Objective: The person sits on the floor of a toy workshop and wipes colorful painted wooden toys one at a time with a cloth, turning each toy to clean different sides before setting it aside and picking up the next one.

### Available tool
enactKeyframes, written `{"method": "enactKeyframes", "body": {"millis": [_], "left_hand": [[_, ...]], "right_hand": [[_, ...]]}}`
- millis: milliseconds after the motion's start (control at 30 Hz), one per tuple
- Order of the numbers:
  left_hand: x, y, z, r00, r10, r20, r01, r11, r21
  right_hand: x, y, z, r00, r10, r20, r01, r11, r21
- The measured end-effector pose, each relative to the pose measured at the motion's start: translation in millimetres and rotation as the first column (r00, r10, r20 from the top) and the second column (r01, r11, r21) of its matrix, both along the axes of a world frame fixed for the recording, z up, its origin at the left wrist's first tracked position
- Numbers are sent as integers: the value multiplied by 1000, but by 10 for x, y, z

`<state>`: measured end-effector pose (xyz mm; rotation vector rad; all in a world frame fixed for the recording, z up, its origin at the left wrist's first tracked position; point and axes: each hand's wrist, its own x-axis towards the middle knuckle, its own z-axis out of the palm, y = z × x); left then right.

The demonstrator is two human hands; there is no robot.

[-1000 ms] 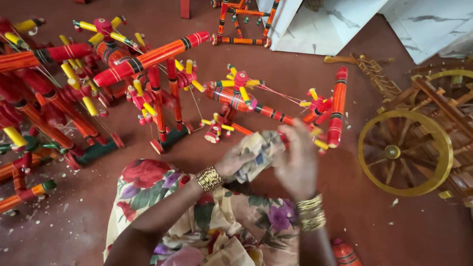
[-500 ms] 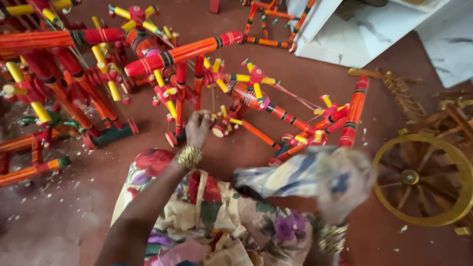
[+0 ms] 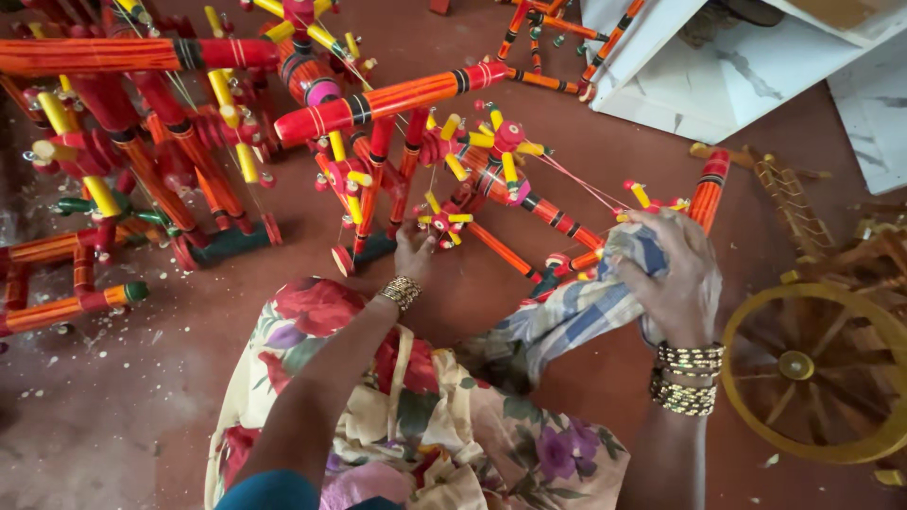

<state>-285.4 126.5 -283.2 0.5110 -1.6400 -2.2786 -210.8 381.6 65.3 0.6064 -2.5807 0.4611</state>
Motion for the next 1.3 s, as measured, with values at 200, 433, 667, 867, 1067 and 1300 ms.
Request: {"method": "enactKeyframes", "body": {"millis": [200, 433, 667, 867, 1067, 1300], "left_hand": [[27, 5, -126, 985, 73, -158, -63, 996, 67], [251, -259, -44, 992, -78, -95, 76, 997, -24], [261, -442, 73, 990, -49, -130, 38, 995, -88], [240, -595, 115, 999, -44, -6, 43, 999, -25], [233, -573, 179, 982, -82, 168, 126, 954, -272], [259, 419, 499, 977, 92, -191, -206, 626, -752]], "right_hand": [[-131, -61, -51, 999, -22, -41, 23, 1000, 18], [-180, 45, -87, 989, -144, -32, 146, 986, 78], [-262, 316, -80, 994, -105, -4, 106, 992, 62], [-201, 705, -120, 987, -163, 7, 161, 978, 130], [-23, 1165, -63, 982, -190, -19, 190, 959, 210], [146, 1510, -63, 993, -120, 13, 115, 973, 201]]}}
